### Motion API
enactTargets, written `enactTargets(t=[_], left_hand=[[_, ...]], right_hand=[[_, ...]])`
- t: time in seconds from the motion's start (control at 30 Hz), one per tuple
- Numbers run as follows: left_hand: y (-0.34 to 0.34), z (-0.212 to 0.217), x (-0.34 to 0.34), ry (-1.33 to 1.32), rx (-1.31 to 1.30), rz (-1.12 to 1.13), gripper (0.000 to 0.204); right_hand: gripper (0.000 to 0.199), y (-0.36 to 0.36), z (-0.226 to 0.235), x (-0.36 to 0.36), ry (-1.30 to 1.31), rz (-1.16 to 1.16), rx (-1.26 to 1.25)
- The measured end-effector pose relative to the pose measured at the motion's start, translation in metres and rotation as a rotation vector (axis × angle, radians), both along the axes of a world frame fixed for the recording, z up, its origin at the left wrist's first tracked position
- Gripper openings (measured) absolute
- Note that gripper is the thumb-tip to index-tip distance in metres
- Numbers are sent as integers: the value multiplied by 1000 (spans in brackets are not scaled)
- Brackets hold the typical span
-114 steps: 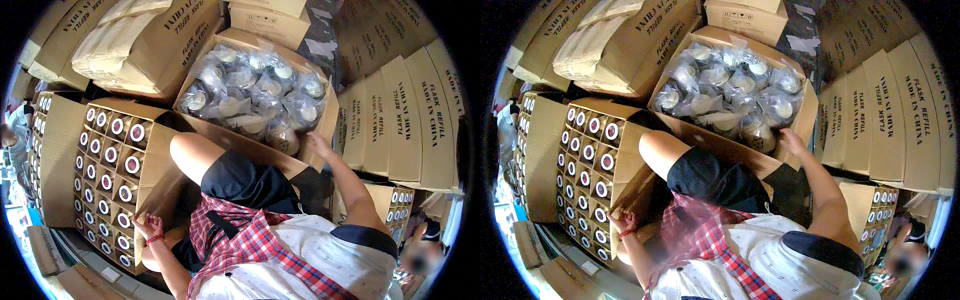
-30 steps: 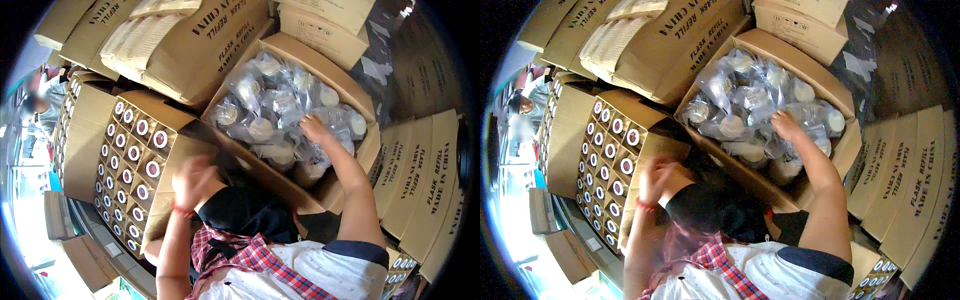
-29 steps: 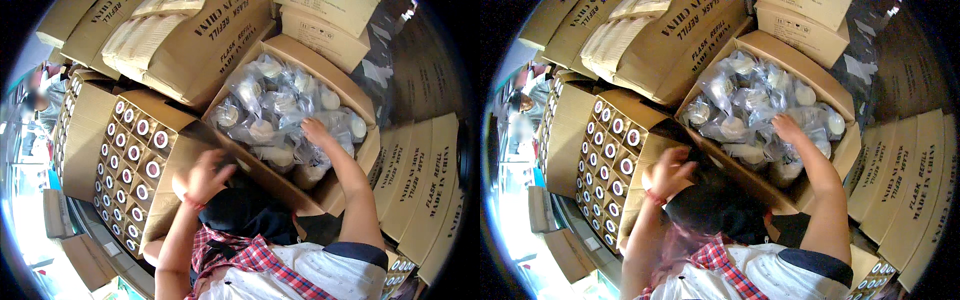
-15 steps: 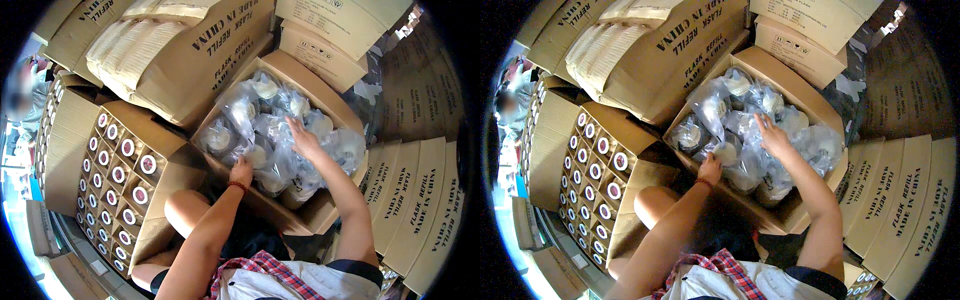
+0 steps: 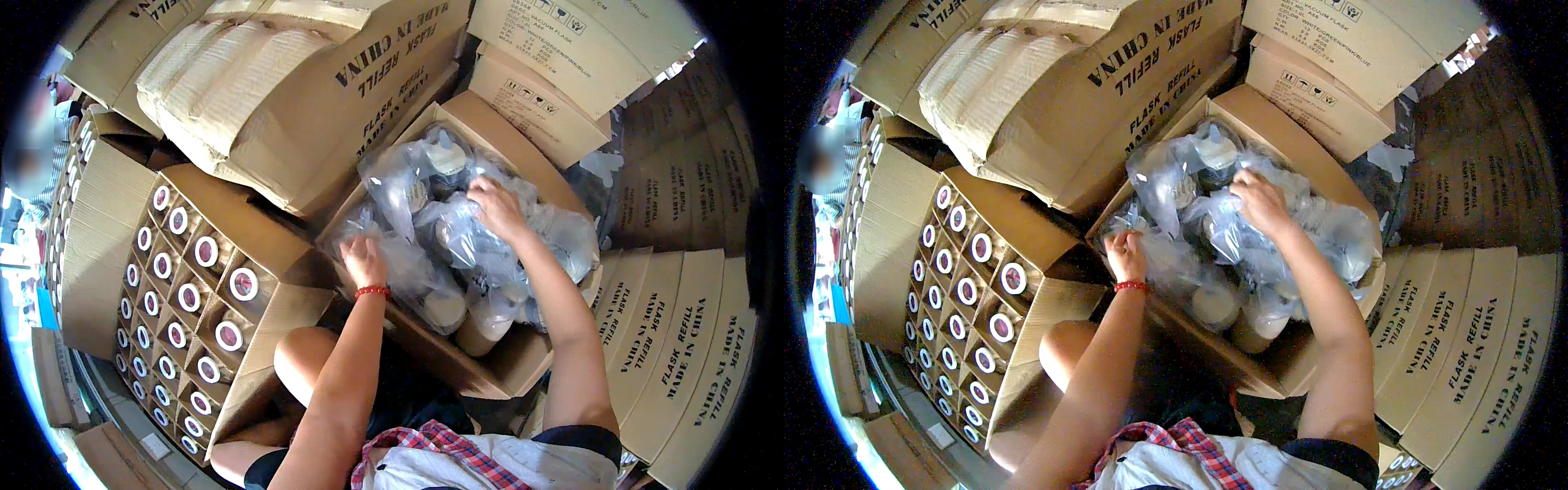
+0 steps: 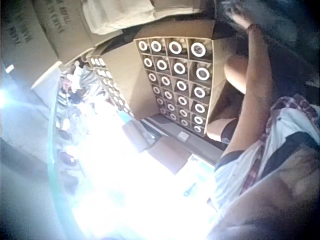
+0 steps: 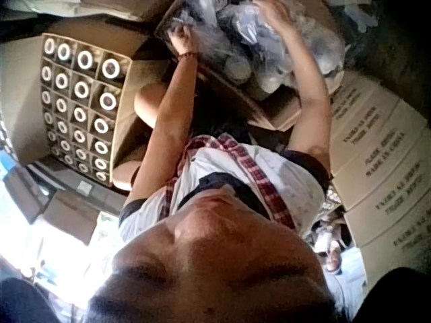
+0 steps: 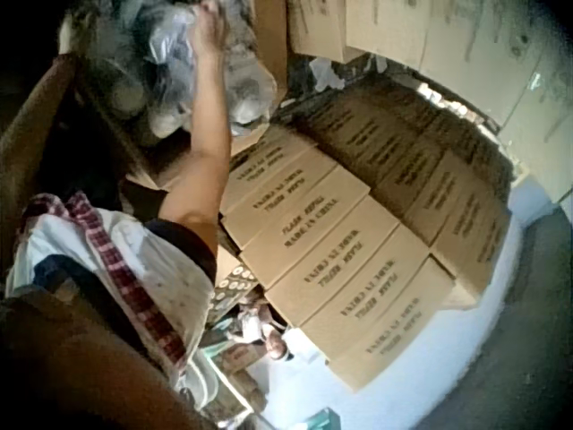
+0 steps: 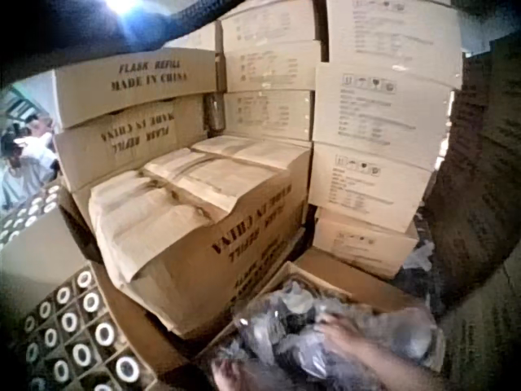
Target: The person assembles beige flasks by inserting metal strainers into the bodies and screwing on grey lids. The person handles the flasks one at a time, placing them into plastic bags and then into a cardboard box.
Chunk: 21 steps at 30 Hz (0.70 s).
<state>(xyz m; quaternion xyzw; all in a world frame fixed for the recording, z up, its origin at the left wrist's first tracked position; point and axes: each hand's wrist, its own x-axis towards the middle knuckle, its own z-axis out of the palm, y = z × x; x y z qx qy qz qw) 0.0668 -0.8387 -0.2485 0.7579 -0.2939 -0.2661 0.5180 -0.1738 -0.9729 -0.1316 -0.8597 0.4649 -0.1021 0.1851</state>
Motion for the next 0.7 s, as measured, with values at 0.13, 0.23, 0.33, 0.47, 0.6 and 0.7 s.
enactTargets(t=[0.13, 0.23, 0.33, 0.47, 0.6, 0.7], left_hand=[[-11, 18, 2, -194, 190, -88, 11], [-6, -2, 4, -221, 273, -82, 13], [-5, -10, 2, -421, 437, -263, 11], [-8, -3, 4, -387, 321, -156, 13], [-9, -6, 13, -204, 344, -70, 14], [-10, 1, 4, -83, 293, -24, 14]], right_hand=[[15, -33, -23, 46, 164, 404, -137], [11, -50, -33, 89, 316, 455, -65], [14, -71, -66, 102, 264, 352, 184], [24, -93, -120, 75, -25, 271, 217], [27, -76, -132, 55, -139, 74, 158], [25, -61, -111, 46, -559, -181, 346]])
